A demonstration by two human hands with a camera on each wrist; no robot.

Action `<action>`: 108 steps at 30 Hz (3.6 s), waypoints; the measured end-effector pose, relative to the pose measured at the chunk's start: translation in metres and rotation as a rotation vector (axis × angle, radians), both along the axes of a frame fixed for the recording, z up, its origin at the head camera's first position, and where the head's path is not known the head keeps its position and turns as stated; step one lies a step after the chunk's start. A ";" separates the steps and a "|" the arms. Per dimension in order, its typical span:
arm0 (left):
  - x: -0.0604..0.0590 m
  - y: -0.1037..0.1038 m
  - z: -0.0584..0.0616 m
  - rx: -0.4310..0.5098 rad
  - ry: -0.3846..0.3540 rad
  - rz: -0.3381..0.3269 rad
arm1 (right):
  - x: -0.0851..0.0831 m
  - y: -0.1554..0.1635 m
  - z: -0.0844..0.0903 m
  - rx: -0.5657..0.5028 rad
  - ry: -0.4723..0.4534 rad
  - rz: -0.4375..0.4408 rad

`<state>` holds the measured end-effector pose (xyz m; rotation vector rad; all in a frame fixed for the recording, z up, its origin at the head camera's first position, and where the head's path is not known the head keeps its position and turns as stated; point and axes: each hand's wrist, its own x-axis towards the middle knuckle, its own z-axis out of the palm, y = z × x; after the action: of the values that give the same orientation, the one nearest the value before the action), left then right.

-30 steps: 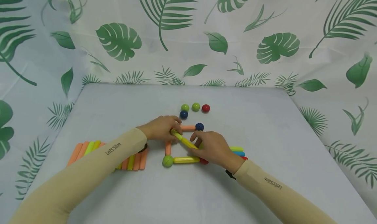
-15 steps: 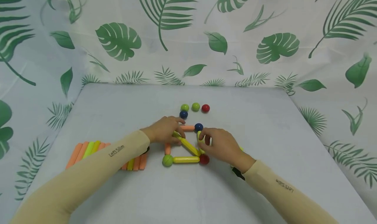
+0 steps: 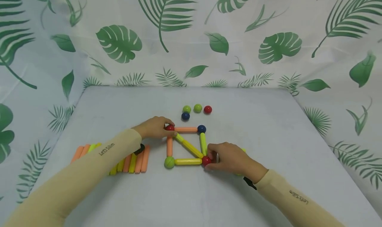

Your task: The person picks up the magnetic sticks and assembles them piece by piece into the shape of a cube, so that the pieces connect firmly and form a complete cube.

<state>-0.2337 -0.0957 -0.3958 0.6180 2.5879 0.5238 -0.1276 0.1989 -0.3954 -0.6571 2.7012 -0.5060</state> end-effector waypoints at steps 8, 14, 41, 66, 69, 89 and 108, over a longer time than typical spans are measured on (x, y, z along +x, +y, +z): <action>0.000 0.004 -0.005 0.053 -0.017 -0.018 | 0.004 0.002 0.002 0.009 -0.039 -0.058; 0.001 0.004 -0.003 0.069 -0.042 -0.022 | 0.005 0.001 0.008 0.055 -0.038 -0.051; -0.021 -0.012 -0.003 0.174 -0.184 0.013 | 0.043 -0.143 -0.013 0.164 0.401 0.723; -0.014 -0.018 -0.008 0.233 -0.121 -0.027 | 0.035 -0.133 0.008 0.025 0.108 0.356; -0.011 -0.022 -0.004 0.257 -0.065 -0.037 | 0.021 -0.119 0.021 -0.174 0.093 0.218; 0.052 -0.016 0.044 0.616 -0.157 -0.305 | 0.001 -0.085 0.010 -0.353 0.147 0.071; 0.063 -0.014 0.030 0.686 -0.108 -0.213 | -0.112 0.006 0.019 -0.276 0.131 -0.308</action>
<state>-0.1704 -0.1099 -0.3657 1.0289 2.1708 1.3434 -0.2393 0.2046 -0.3766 -0.3480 2.9000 -0.9564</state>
